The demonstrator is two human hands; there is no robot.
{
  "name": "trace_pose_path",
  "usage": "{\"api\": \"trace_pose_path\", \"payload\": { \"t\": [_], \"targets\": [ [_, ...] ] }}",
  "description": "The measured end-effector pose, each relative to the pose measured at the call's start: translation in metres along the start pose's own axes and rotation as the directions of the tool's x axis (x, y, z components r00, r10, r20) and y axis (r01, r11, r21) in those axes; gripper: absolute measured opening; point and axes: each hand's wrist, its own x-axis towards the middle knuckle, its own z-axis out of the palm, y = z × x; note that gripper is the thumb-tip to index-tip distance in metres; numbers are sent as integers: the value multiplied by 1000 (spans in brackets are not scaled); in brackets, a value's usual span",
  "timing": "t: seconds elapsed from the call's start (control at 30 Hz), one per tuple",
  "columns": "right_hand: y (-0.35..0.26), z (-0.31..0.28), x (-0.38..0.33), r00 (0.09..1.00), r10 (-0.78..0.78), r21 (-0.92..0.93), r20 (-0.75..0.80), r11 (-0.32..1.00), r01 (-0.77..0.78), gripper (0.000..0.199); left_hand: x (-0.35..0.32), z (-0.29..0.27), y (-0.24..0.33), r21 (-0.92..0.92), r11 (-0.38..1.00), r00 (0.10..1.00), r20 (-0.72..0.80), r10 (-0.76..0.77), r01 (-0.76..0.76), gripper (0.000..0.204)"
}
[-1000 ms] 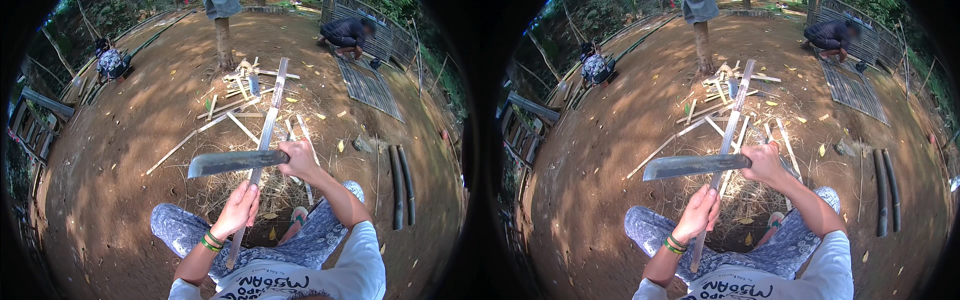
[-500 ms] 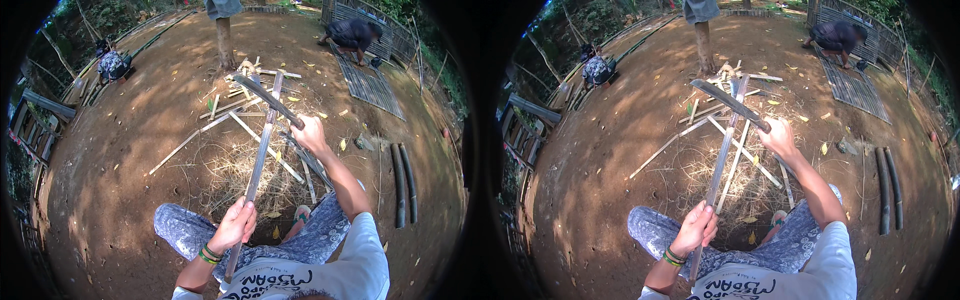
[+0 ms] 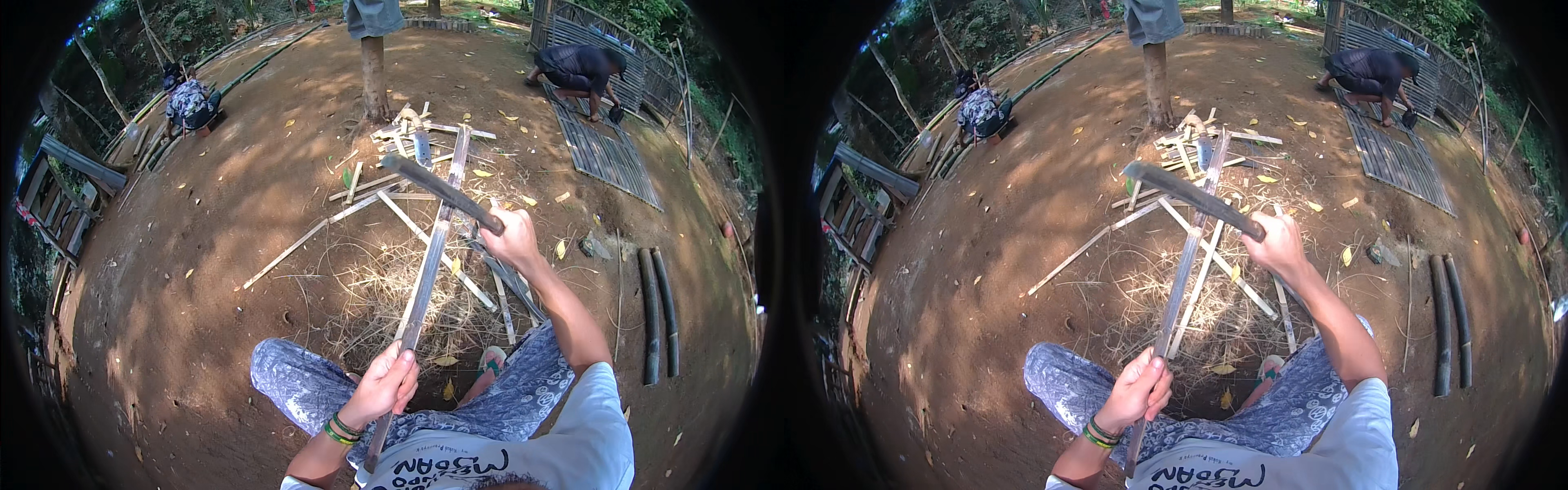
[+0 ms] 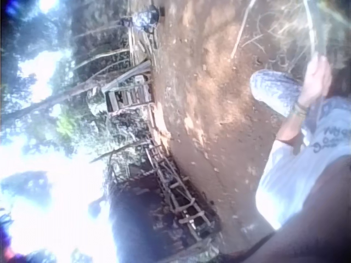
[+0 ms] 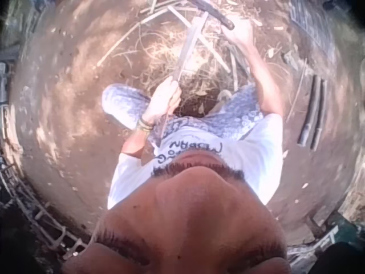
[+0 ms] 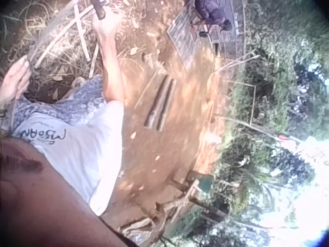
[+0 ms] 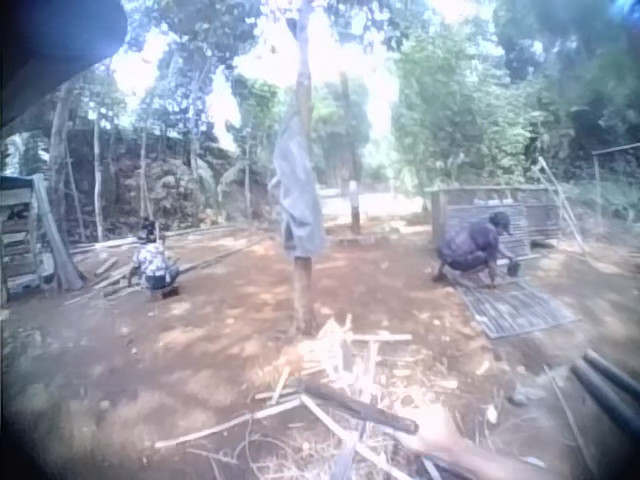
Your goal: The person sits on the ground and uses a machete to shave thin strips of wood from a bamboo pole. They hold the pole with one hand and repeatedly strike it with the blade to remove the outer layers, creating a pile of shavings.
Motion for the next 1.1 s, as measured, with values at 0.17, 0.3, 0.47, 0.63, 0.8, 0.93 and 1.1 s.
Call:
{"api": "trace_pose_path", "payload": {
  "t": [0.17,0.3,0.47,0.63,0.8,0.93,1.1],
  "targets": [
    [-19,3,-14,960,-278,32,31,960,277,17,1,4,3,-52,999,1000,-11,-12,12,21],
    [-21,5,-18,976,-190,26,109,982,189,17,-4,-2,-2,-63,998,999,-34,-7,5,20],
    [-21,-6,-7,993,-62,29,100,998,59,21,-15,-1,-9,-62,997,998,-29,-47,45,20],
    [-23,7,-18,946,-318,19,61,948,318,13,-14,-5,-11,-74,997,999,-15,-32,31,19],
    [7,-15,19,980,199,-14,24,980,-199,18,-33,2,-7,-53,992,993,-10,-116,115,19],
    [-8,-4,0,980,-131,21,149,991,129,19,-23,-9,-9,-37,999,999,-2,-37,37,18],
    [60,-13,41,957,292,-95,7,952,-290,23,-42,-12,-18,-75,991,994,-12,-113,112,20]
  ]
}}
